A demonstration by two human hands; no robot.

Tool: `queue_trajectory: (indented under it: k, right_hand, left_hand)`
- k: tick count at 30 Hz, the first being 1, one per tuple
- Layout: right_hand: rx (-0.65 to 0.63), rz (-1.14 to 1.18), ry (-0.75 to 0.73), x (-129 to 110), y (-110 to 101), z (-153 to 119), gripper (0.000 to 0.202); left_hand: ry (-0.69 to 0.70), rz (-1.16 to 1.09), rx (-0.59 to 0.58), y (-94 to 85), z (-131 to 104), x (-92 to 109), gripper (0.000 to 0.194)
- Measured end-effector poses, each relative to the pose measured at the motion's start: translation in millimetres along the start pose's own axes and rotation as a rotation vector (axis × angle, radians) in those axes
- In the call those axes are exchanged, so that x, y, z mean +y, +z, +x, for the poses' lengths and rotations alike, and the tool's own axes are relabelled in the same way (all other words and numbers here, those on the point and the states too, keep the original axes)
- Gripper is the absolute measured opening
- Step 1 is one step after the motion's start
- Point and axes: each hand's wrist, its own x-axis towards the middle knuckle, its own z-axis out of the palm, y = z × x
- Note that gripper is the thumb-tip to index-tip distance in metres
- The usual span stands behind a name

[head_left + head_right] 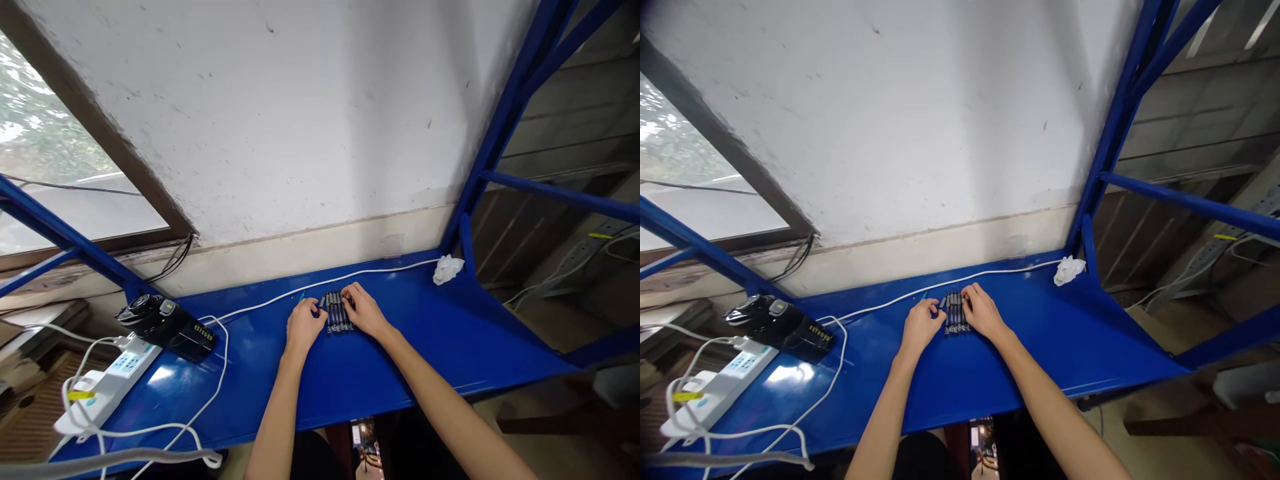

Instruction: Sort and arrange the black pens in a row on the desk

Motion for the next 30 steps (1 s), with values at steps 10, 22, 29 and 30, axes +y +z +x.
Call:
queue_trajectory:
  k: [10,22,29,30]
  right_hand:
    - [0.205,0.089,-0.073,-23,-10,2,0.020]
    - [0.068,0.142,-0.187,-28,-9,-1,0.029]
    - [-0.031,0.111,-0.242,-27,-2,1,0.027]
    - [-0.038,0.103,-0.236,-27,-2,1,0.026]
  left_hand:
    - [-0.060,-1.180,0.024,-11.8,3,16,0.041]
    - [-0.065,-1.255,-0.054,-14.7,-2,25,0.034]
    - [-0.038,-1.217,-0.078,-12.0,-2,25,0.031]
    - [-0.048,-1.229,-0.076,-11.9,-2,25,0.033]
